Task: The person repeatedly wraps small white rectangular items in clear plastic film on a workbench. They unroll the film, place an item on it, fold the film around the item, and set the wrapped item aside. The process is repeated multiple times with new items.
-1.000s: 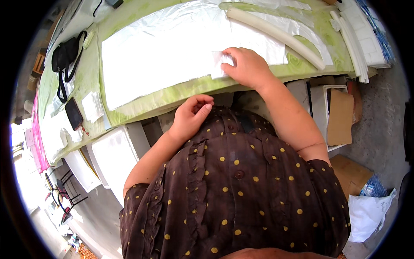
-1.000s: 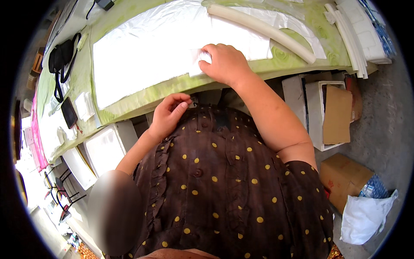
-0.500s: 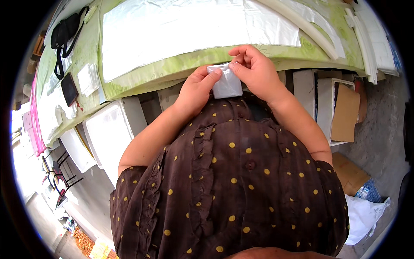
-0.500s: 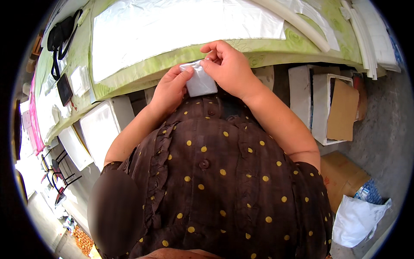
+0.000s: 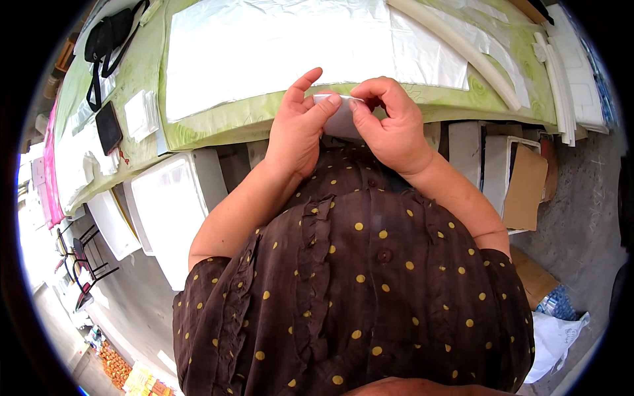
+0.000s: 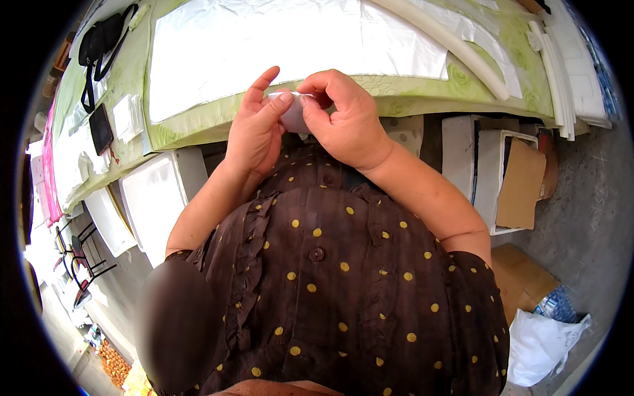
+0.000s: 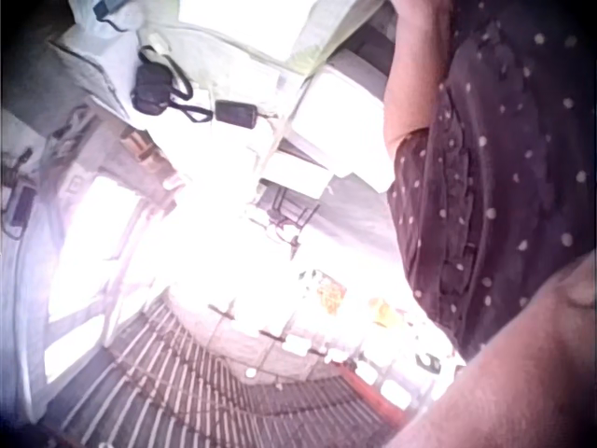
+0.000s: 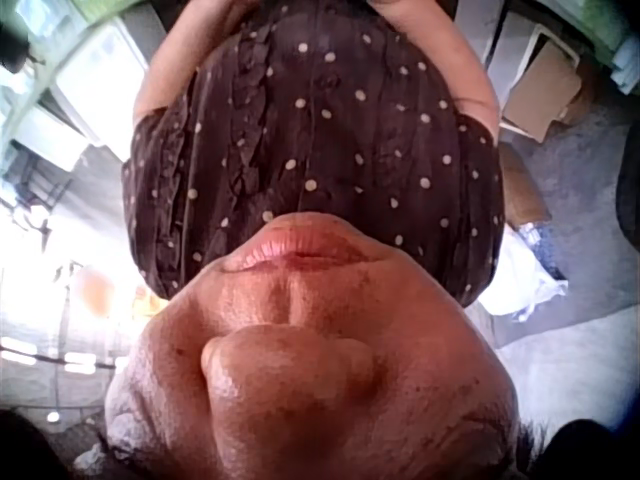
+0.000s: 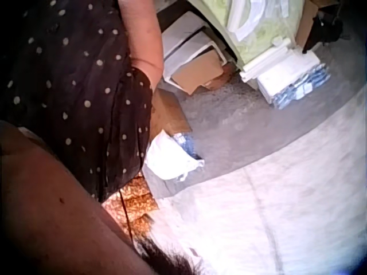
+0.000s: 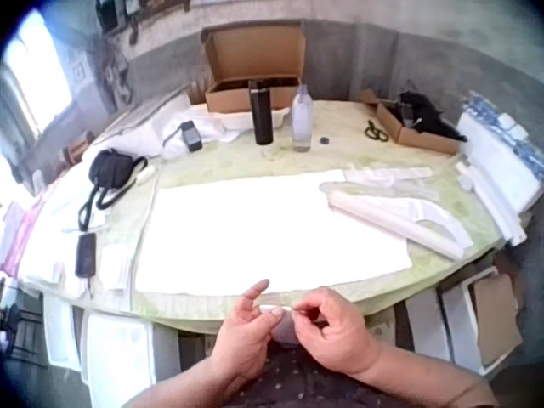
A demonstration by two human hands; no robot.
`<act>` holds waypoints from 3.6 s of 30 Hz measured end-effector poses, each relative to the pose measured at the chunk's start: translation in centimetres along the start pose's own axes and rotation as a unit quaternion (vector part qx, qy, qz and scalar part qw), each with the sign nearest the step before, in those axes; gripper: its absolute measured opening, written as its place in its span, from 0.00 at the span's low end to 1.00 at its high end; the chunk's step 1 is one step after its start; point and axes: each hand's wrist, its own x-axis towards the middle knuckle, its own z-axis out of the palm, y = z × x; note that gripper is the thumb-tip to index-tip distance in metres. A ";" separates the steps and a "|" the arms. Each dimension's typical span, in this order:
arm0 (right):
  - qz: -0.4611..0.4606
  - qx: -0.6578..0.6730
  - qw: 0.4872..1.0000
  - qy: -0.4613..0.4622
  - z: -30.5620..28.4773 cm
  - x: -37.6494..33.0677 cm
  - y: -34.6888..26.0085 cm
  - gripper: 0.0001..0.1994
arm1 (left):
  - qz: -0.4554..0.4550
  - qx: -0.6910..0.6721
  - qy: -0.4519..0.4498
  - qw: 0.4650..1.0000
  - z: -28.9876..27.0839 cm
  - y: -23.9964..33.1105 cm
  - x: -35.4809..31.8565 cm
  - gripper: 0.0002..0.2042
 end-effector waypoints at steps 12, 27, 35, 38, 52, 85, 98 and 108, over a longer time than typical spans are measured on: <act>0.103 0.098 0.989 0.034 0.3 0.5 1.7 0.09 | 0.132 0.067 -0.038 0.988 -1.6 -0.3 -0.8 0.15; 0.181 0.137 0.971 -0.069 -0.4 0.3 3.9 0.09 | 0.260 0.274 0.366 0.851 -22.3 19.9 -0.8 0.11; 0.179 0.146 0.970 -0.076 -0.8 0.1 3.5 0.07 | 0.149 0.528 0.457 0.700 -29.0 21.7 1.8 0.14; 0.135 0.110 0.984 -0.033 -2.6 0.0 3.6 0.07 | 0.375 0.558 0.421 0.608 -29.3 20.6 2.0 0.12; 0.058 -0.566 0.822 -0.029 -20.3 5.1 6.2 0.30 | 0.325 0.509 -0.096 0.791 -3.0 3.9 7.4 0.12; 0.015 -0.090 0.973 0.211 -12.4 -2.3 7.7 0.12 | 0.272 0.672 -0.294 0.623 15.7 -0.5 15.1 0.16; 0.063 0.060 0.963 0.253 -13.7 -3.3 8.3 0.09 | 0.040 0.732 -0.290 0.615 17.4 -3.3 18.7 0.14; 0.038 -0.410 0.907 0.089 -19.6 5.7 11.6 0.18 | 0.093 0.708 -0.280 0.642 16.8 -0.5 17.1 0.13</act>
